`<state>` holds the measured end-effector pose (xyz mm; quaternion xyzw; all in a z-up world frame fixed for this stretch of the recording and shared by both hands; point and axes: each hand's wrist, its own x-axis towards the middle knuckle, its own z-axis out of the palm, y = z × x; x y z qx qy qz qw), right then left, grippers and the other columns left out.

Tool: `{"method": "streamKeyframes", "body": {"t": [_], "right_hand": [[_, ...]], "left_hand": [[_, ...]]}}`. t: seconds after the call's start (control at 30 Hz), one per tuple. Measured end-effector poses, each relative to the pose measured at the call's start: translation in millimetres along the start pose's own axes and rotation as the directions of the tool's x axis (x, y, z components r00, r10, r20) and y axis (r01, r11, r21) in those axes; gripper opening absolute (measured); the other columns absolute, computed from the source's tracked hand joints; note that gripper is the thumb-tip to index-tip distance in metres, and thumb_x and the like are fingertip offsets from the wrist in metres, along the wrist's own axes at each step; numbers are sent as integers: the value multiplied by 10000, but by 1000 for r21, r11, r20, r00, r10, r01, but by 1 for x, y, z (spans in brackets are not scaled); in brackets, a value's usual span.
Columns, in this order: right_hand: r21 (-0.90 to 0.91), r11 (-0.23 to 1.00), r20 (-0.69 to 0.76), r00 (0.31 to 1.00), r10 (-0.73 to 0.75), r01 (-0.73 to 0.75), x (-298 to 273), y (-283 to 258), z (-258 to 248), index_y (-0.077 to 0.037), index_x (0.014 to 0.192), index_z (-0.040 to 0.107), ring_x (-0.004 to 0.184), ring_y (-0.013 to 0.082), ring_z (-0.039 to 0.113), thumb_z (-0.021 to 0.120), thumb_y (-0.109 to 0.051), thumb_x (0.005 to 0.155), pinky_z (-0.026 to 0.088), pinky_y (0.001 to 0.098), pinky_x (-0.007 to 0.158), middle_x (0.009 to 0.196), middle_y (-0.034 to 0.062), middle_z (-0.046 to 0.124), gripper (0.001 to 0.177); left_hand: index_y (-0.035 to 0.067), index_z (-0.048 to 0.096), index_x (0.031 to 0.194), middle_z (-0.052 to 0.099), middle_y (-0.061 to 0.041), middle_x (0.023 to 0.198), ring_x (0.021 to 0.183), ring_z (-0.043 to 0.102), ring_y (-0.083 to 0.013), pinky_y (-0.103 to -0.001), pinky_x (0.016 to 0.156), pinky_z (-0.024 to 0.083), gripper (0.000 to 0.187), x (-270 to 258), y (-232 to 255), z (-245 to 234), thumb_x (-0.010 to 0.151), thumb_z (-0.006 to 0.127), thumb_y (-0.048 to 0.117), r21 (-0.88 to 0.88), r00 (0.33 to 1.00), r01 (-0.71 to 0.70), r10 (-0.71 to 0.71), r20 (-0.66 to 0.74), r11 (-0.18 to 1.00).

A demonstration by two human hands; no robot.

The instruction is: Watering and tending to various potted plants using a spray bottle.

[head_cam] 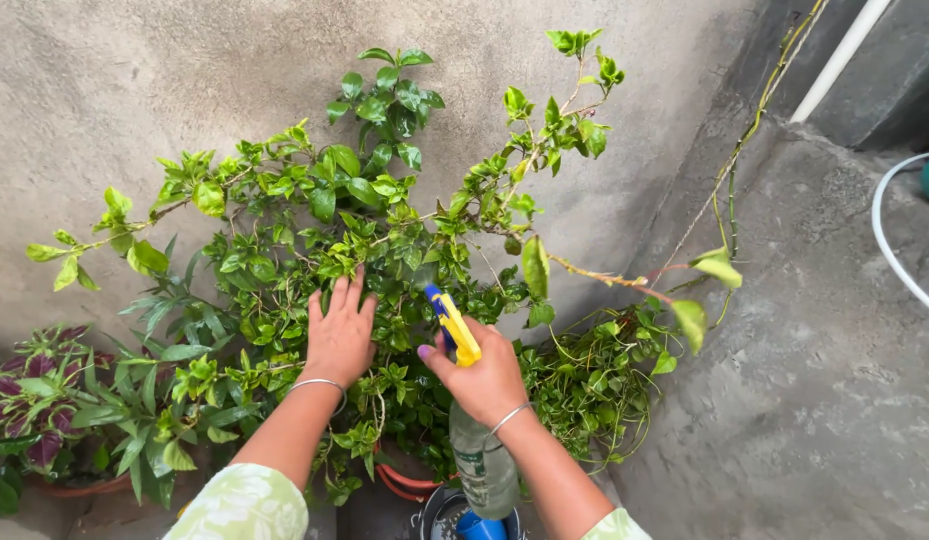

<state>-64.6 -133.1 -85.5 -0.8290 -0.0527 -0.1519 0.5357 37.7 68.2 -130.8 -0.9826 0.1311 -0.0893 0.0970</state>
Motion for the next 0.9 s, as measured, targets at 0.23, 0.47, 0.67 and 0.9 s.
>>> {"method": "streamKeyframes", "body": {"t": [0.23,0.47,0.67,0.9], "right_hand": [[-148,988,-113,993,26,-43,-1,16,6,-51,790,724,629,269,642,852,-310,763,520,382,646,692,117,670,291],[76,974,-204,960,-193,212,16,-7,-22,-43,946,701,745,226,700,836,-303,763,548,360,709,828,83,719,345],[-74,997,-187,981,-44,31,18,-3,-32,-17,768,646,655,262,639,847,-328,796,527,369,664,717,109,661,371],[-31,982,-76,979,-190,188,20,5,-41,-59,848,689,751,272,649,828,-281,749,518,378,720,768,95,678,279]], "left_hand": [[151,513,1403,172,-78,1670,1520,194,-255,-566,1178,209,753,-4,-8,2,728,834,246,-111,998,25,-31,-47,993],[131,522,1395,172,-84,1674,1520,203,-257,-569,1174,216,728,-6,-3,16,739,821,227,-98,999,18,-22,-42,995],[127,532,1386,178,-87,1673,1513,213,-260,-567,1167,223,714,-5,-4,16,731,806,204,-62,998,23,-26,-58,998],[165,560,1358,227,-57,1663,1518,236,-247,-551,1160,237,709,0,-9,6,702,825,170,-187,991,50,-72,-111,981]]}}
